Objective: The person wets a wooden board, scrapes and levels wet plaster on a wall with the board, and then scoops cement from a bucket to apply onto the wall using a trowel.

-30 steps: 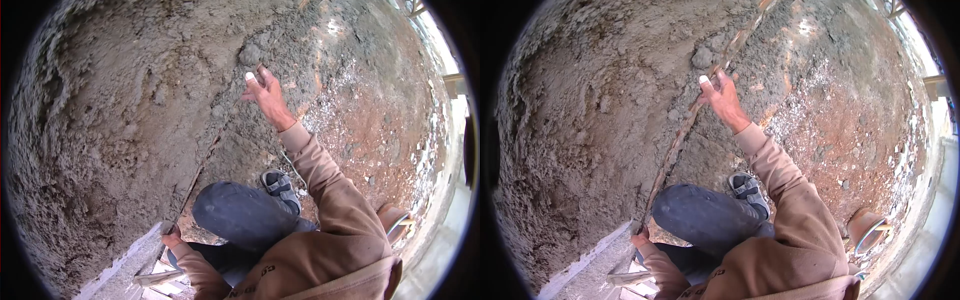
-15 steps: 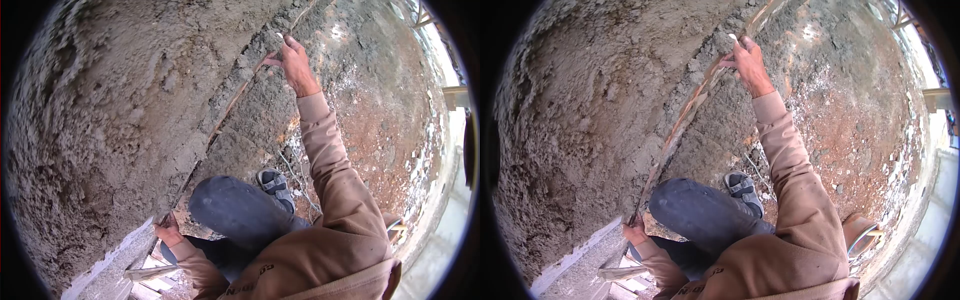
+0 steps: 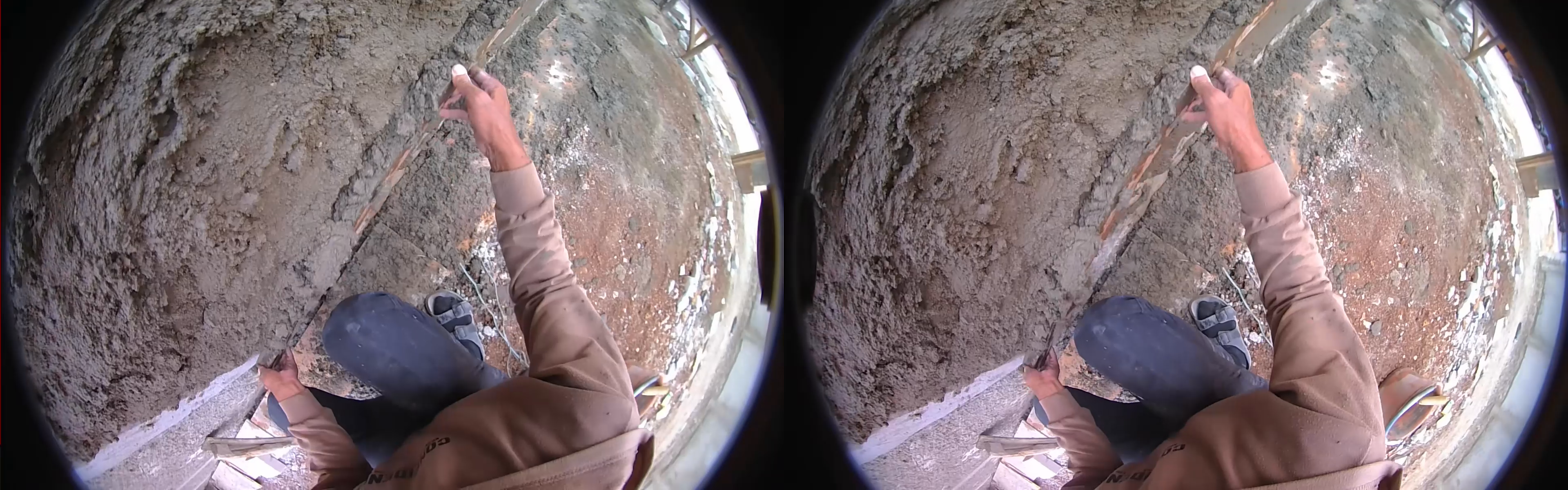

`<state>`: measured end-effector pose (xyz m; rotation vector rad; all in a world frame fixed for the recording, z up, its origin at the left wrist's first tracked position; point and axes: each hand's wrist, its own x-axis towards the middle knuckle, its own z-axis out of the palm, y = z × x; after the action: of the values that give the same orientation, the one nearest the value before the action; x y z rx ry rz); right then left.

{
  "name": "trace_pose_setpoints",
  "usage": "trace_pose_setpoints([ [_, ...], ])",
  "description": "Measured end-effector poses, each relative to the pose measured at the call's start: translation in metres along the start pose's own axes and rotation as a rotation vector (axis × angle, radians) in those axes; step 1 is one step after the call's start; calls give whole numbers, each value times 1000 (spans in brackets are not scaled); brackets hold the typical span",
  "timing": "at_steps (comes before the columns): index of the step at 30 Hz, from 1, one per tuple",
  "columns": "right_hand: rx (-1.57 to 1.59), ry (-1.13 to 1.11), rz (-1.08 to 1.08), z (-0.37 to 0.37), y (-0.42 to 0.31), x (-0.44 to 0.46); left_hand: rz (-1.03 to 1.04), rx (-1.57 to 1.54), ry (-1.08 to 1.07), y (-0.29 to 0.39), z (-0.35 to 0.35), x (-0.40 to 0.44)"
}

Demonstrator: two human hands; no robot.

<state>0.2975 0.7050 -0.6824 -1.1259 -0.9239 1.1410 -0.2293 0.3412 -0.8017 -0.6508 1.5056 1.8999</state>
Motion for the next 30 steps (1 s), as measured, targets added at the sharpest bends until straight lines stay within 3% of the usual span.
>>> trace_pose_setpoints([
  [3,5,-16,-3,1,-3,0,36,4,-20,-9,12,-23],
  [7,-27,-10,10,7,6,-15,44,-167,-141,-7,-13,7],
  [11,-4,16,9,22,26,-53,182,-110,-95,-6,-53,43],
  [14,-181,159,168,16,45,-88,259,-58,-34,-11,-50,13],
  [16,-659,105,99,-20,111,-94,252,51,-95,-10,-57,21],
  [18,-1275,253,-222,-50,192,-106,215,137,-186,-14,-67,24],
  [19,-1466,357,-331,-61,224,-115,477,438,-257,-40,-131,134],
  [20,-1494,397,-342,-66,251,-126,366,305,-94,-46,-115,105],
  [21,-1094,194,99,-54,225,-133,272,135,81,-50,-95,70],
  [22,-768,140,559,-38,195,-142,208,-43,257,-55,-73,32],
  [24,-522,139,672,-45,213,-139,238,-102,41,-40,-51,-1],
  [27,-394,73,574,-27,200,-141,457,-21,132,-31,-35,-16],
  [30,-396,55,657,-21,197,-121,445,-121,25,-25,-25,-62],
])
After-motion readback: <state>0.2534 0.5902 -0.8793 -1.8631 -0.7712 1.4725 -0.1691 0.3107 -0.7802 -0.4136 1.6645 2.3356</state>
